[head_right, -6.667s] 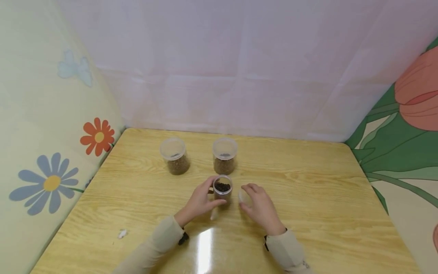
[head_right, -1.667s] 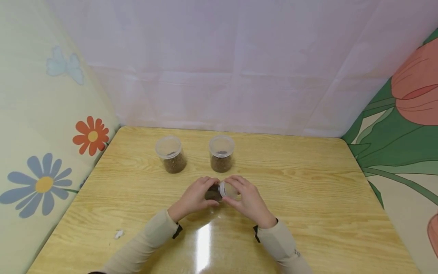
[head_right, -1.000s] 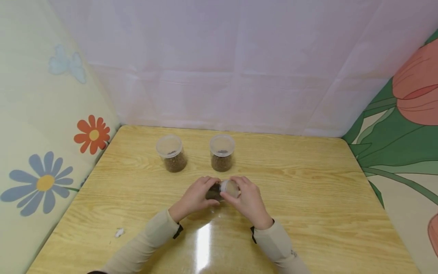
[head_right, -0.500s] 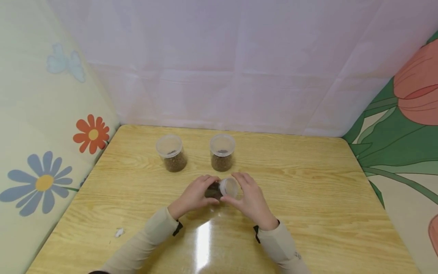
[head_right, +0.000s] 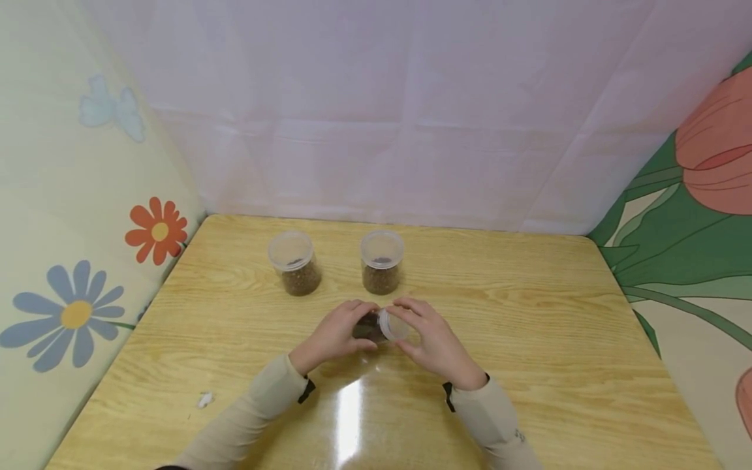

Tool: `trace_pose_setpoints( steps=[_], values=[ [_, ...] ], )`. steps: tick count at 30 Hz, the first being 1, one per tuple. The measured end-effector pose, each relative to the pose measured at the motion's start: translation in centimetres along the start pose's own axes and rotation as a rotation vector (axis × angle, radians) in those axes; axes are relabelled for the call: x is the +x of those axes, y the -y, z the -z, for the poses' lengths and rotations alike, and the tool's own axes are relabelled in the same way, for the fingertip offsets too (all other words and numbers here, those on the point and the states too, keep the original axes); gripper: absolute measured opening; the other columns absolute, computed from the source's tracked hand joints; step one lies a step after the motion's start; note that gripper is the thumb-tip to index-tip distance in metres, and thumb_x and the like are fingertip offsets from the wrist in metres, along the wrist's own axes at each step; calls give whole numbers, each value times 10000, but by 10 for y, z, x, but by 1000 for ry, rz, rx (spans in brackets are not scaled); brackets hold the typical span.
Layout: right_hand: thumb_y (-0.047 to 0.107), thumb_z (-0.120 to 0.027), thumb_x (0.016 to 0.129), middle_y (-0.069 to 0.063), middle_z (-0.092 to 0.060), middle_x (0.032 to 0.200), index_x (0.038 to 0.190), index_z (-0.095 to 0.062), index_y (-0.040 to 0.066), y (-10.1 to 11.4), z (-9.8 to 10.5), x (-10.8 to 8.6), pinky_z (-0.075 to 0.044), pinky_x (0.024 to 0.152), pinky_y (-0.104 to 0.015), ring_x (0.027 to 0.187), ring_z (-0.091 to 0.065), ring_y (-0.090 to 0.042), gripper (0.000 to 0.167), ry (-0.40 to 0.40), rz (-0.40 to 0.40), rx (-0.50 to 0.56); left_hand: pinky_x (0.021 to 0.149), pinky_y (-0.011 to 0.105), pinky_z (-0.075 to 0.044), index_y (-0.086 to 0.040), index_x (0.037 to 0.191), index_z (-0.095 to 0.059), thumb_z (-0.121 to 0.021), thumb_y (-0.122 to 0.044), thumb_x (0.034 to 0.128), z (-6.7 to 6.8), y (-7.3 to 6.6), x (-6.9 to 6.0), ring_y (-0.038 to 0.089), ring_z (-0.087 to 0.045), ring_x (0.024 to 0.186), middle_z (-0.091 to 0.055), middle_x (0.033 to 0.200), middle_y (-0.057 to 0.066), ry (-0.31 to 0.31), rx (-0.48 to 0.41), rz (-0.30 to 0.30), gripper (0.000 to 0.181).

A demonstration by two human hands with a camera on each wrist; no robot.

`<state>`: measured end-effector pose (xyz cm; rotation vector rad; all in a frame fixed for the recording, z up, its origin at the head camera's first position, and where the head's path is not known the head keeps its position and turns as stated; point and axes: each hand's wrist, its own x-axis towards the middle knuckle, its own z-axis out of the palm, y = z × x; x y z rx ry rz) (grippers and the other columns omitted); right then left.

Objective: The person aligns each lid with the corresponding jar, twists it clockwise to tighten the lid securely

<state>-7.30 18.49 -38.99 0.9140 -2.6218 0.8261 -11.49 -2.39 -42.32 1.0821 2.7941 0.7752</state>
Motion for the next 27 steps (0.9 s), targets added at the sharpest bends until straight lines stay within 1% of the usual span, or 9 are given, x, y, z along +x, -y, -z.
trace_pose_setpoints(
  steps=[4,11,14,20,27],
  values=[
    [58,-802,657,-135,-541,1178,1177,-584,29,2,1,1,-475,832,-453,1079,-514,-314,565,11,-13,-7,866,361,-462,-67,1243,-509,-762,-325,724,0,0,0,231,-528,1034,-569,1157,87,2,4,-1,632],
    [64,-802,656,-145,-557,1140,1157,-593,8,3,1,3,-484,803,-453,1034,-536,-314,545,6,-6,-29,870,351,-461,-61,1240,-510,-762,-325,724,-2,2,-1,230,-532,1034,-573,1152,89,-4,7,-14,632],
    [88,-796,672,-142,-563,1128,1156,-595,3,4,1,4,-486,795,-453,1016,-546,-310,531,13,-25,-31,863,341,-463,-61,1240,-508,-761,-331,724,-2,2,-1,225,-533,1022,-574,1142,88,-11,14,-21,634],
    [153,-781,703,-125,-580,1090,1147,-600,-7,6,2,5,-505,752,-421,954,-578,-282,505,22,-66,-34,840,344,-474,-64,1233,-508,-764,-335,719,-2,1,-2,229,-538,1001,-575,1124,95,-23,29,-39,635],
    [198,-779,707,-116,-600,1023,1130,-611,-9,7,0,5,-517,674,-363,859,-601,-244,500,5,-87,-67,832,333,-478,-75,1239,-505,-759,-337,723,-4,0,-3,214,-538,987,-576,1112,80,-26,43,-32,632]
  ],
)
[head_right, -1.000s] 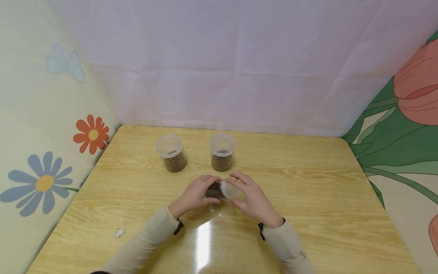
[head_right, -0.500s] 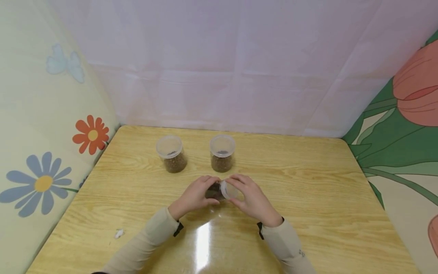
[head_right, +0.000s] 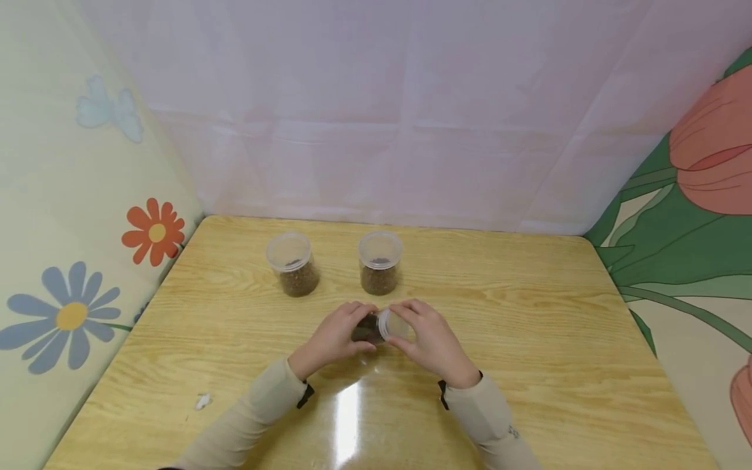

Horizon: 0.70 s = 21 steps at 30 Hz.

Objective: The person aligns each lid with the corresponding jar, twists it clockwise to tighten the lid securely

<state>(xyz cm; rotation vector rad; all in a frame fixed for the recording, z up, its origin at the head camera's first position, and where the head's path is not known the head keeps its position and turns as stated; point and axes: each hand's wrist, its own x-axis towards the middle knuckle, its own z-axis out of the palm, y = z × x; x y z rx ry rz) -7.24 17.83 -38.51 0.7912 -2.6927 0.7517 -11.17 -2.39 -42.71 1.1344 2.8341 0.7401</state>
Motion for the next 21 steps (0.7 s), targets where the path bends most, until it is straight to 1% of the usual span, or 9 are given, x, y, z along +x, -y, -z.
trace_pose_setpoints(
  steps=[4,7,11,13,16,19,21],
  values=[
    [214,-773,716,-103,-604,980,1131,-611,-13,1,-1,1,-517,656,-349,814,-603,-224,499,-9,-16,-17,826,318,-481,-71,1235,-509,-760,-338,722,0,1,0,206,-544,973,-581,1098,75,-15,20,-15,631],
    [223,-774,715,-101,-604,970,1128,-613,-9,1,0,1,-519,668,-360,814,-605,-229,500,-17,-22,-27,820,311,-482,-69,1231,-510,-759,-345,722,0,1,1,206,-546,966,-582,1091,75,-24,29,-26,631],
    [243,-776,714,-112,-583,1033,1143,-599,-7,0,-1,0,-516,719,-387,887,-595,-255,528,-12,-14,-23,818,318,-483,-62,1226,-510,-764,-341,716,1,1,1,213,-544,965,-581,1086,82,-26,23,-25,634],
    [253,-785,701,-122,-561,1085,1164,-581,-6,-2,-2,-1,-508,752,-406,948,-576,-276,568,-4,4,-22,822,321,-481,-58,1222,-512,-768,-333,714,1,1,0,217,-541,968,-579,1087,85,-24,22,-20,632],
    [240,-802,679,-130,-530,1148,1209,-547,2,-5,-4,-1,-495,792,-419,1021,-540,-292,634,17,61,-12,829,325,-479,-58,1221,-514,-770,-326,713,2,1,-1,216,-538,979,-578,1095,86,-18,21,-16,629],
    [191,-812,665,-132,-527,1159,1230,-534,23,-7,-4,-1,-495,796,-415,1036,-531,-291,651,30,131,-16,829,323,-477,-63,1227,-513,-764,-329,721,1,1,-2,211,-534,980,-576,1107,79,-13,23,-13,623],
    [160,-811,665,-128,-536,1143,1222,-546,40,-7,-4,-1,-499,787,-404,1023,-537,-282,629,33,166,-23,826,327,-477,-68,1231,-510,-758,-334,728,1,1,-2,213,-531,980,-574,1118,79,-11,24,-14,620]
  ],
)
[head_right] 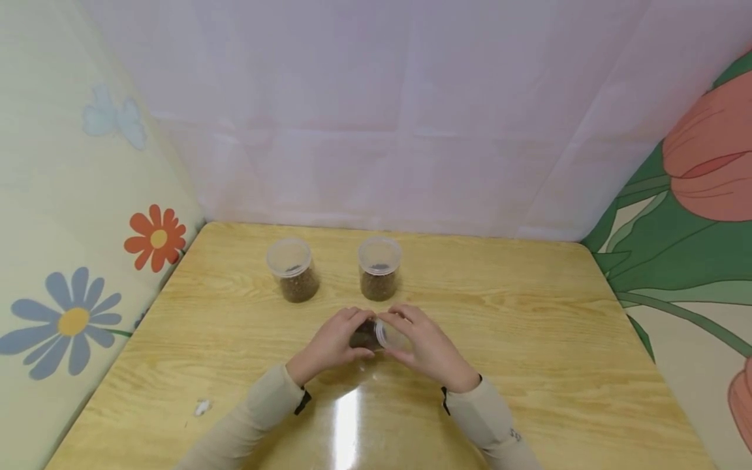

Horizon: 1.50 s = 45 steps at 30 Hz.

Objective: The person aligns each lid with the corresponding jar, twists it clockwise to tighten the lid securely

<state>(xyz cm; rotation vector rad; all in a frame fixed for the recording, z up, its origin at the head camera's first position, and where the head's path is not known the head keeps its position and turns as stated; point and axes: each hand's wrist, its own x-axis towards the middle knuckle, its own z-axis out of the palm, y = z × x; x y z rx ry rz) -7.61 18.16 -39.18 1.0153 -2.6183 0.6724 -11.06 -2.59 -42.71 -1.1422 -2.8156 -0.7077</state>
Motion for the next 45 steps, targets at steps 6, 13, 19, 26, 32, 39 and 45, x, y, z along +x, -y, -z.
trace_pose_setpoints(
  steps=[6,13,19,26,32,39,45],
  values=[
    [158,-817,655,-128,-557,1111,1193,-572,51,1,0,1,-504,773,-404,997,-552,-278,601,-8,18,-29,864,358,-460,-79,1259,-482,-748,-336,739,-3,1,-2,230,-532,1027,-572,1176,91,6,-16,4,639],
    [171,-812,665,-144,-581,1064,1161,-588,-2,3,-1,2,-522,677,-298,888,-586,-244,571,-13,-23,-26,835,327,-471,-65,1282,-471,-735,-358,747,-3,1,-3,218,-528,1001,-580,1148,89,7,40,-18,664],
    [224,-775,717,-135,-601,1014,1155,-590,-13,5,-4,3,-475,555,-174,679,-583,-155,531,-6,-114,30,813,304,-475,-64,1266,-481,-738,-361,744,-3,-2,-5,198,-516,983,-574,1145,71,4,72,-12,654],
    [301,-773,711,-28,-576,812,1080,-626,-13,8,-5,3,-403,508,-170,616,-507,-125,506,-26,-212,27,775,290,-480,-79,1250,-486,-739,-367,740,-2,-4,-5,191,-513,961,-573,1127,59,-2,83,-20,638],
    [308,-774,707,9,-529,714,1047,-635,-20,11,-5,4,-380,486,-167,575,-492,-129,493,-28,-273,24,766,299,-484,-86,1246,-496,-738,-372,740,-1,-5,-5,189,-511,962,-574,1126,57,1,87,-17,629],
    [350,-776,692,-88,-619,950,1121,-610,3,10,-3,2,-512,622,-274,756,-603,-186,576,-4,-227,-19,779,291,-479,-85,1247,-496,-738,-374,739,-2,-4,-4,184,-514,960,-577,1126,56,-7,101,-27,633],
    [236,-817,659,-112,-561,1122,1211,-558,40,5,0,1,-512,766,-374,968,-576,-250,641,38,-43,-36,791,291,-478,-78,1260,-488,-740,-354,743,1,-3,-5,187,-512,975,-573,1140,59,-6,70,-18,639]
  ],
)
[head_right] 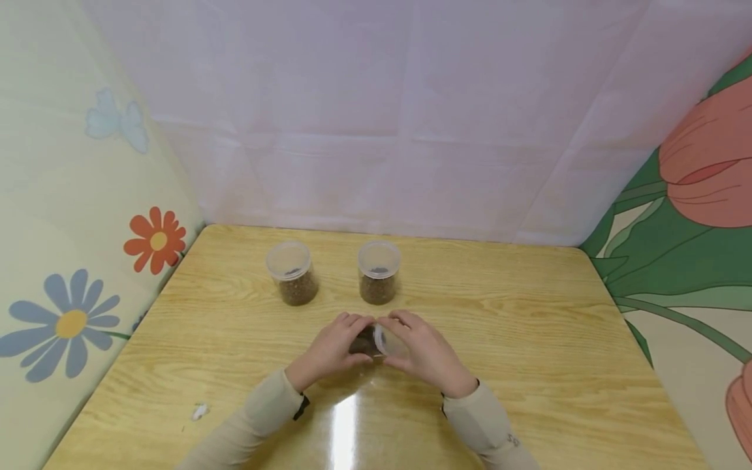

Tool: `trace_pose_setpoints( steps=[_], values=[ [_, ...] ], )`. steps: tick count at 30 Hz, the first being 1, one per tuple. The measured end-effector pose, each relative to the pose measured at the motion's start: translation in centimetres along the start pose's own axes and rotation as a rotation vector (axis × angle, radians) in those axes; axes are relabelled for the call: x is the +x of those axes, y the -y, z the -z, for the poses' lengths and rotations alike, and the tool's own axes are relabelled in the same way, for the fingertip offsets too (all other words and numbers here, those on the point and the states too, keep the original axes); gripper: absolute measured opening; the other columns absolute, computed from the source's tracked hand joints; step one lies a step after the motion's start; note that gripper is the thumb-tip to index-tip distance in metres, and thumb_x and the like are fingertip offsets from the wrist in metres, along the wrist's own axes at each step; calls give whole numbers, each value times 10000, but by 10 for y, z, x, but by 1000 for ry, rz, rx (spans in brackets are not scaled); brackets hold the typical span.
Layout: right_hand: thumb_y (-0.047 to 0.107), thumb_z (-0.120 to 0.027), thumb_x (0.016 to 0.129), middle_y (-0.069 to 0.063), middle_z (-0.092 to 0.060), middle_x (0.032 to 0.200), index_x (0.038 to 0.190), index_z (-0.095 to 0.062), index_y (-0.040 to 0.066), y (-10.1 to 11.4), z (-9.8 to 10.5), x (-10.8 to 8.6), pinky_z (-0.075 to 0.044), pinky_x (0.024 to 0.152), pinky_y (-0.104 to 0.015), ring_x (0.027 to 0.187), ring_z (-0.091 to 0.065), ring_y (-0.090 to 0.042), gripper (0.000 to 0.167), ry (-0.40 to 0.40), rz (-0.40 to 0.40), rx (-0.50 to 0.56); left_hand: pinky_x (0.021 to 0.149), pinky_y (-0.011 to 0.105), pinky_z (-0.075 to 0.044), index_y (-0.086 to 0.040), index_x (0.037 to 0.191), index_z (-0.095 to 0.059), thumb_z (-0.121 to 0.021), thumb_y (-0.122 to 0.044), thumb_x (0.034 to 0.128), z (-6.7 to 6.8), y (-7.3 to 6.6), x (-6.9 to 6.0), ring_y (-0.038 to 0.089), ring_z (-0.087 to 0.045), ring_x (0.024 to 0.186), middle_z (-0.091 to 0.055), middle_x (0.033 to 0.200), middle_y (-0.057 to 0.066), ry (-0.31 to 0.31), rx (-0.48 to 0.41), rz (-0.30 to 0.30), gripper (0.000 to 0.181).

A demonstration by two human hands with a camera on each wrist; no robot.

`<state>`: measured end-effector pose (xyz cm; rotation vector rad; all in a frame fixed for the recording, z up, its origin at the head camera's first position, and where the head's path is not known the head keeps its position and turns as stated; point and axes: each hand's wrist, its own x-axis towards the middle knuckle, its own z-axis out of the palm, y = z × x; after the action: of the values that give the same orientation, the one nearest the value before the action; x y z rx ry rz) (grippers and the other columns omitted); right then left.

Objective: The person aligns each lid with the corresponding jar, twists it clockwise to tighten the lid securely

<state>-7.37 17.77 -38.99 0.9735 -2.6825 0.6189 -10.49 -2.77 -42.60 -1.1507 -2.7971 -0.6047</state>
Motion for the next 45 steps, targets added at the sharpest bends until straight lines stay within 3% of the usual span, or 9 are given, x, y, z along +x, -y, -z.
trace_pose_setpoints(
  steps=[3,9,12,20,29,38,45],
  values=[
    [179,-816,663,-109,-555,1115,1219,-550,46,-1,0,0,-512,764,-368,967,-570,-244,631,5,52,-7,790,293,-479,-80,1263,-486,-740,-345,745,0,0,-1,187,-509,978,-571,1146,59,3,-21,4,635],
    [176,-815,666,-128,-565,1103,1211,-552,34,-2,-1,0,-517,763,-366,958,-579,-258,622,16,48,-11,786,288,-477,-72,1251,-490,-743,-344,741,-2,2,-1,189,-509,966,-574,1131,62,-9,-24,-10,630],
    [182,-816,662,-132,-571,1097,1208,-549,20,-2,0,0,-522,752,-355,941,-590,-255,629,24,28,-3,785,284,-477,-75,1243,-491,-740,-353,742,-3,2,-1,187,-511,961,-576,1117,61,-11,-3,-13,624],
    [191,-799,686,-127,-598,1022,1174,-565,-14,-1,1,2,-485,549,-183,653,-588,-134,579,15,-32,46,768,279,-484,-71,1237,-490,-738,-361,743,-6,1,0,184,-511,952,-578,1104,61,-21,16,-13,625],
    [289,-771,718,-88,-641,824,1084,-610,-61,3,-3,5,-421,494,-149,573,-536,-105,531,-25,-174,66,753,278,-488,-76,1239,-489,-738,-389,730,-6,-1,1,183,-509,949,-575,1090,54,-22,36,7,648],
    [280,-782,701,-155,-658,836,1006,-633,-78,4,-6,5,-463,475,-191,541,-556,-111,493,-85,-208,86,776,269,-493,-48,1210,-530,-736,-419,720,-3,-4,5,184,-509,989,-559,1138,60,36,97,47,649],
    [294,-772,711,-135,-664,825,992,-644,-63,6,-5,7,-431,475,-141,543,-559,-82,472,-68,-266,79,807,332,-502,-55,1201,-521,-739,-399,724,-7,-2,4,220,-551,1025,-591,1145,76,40,54,59,627]
  ],
)
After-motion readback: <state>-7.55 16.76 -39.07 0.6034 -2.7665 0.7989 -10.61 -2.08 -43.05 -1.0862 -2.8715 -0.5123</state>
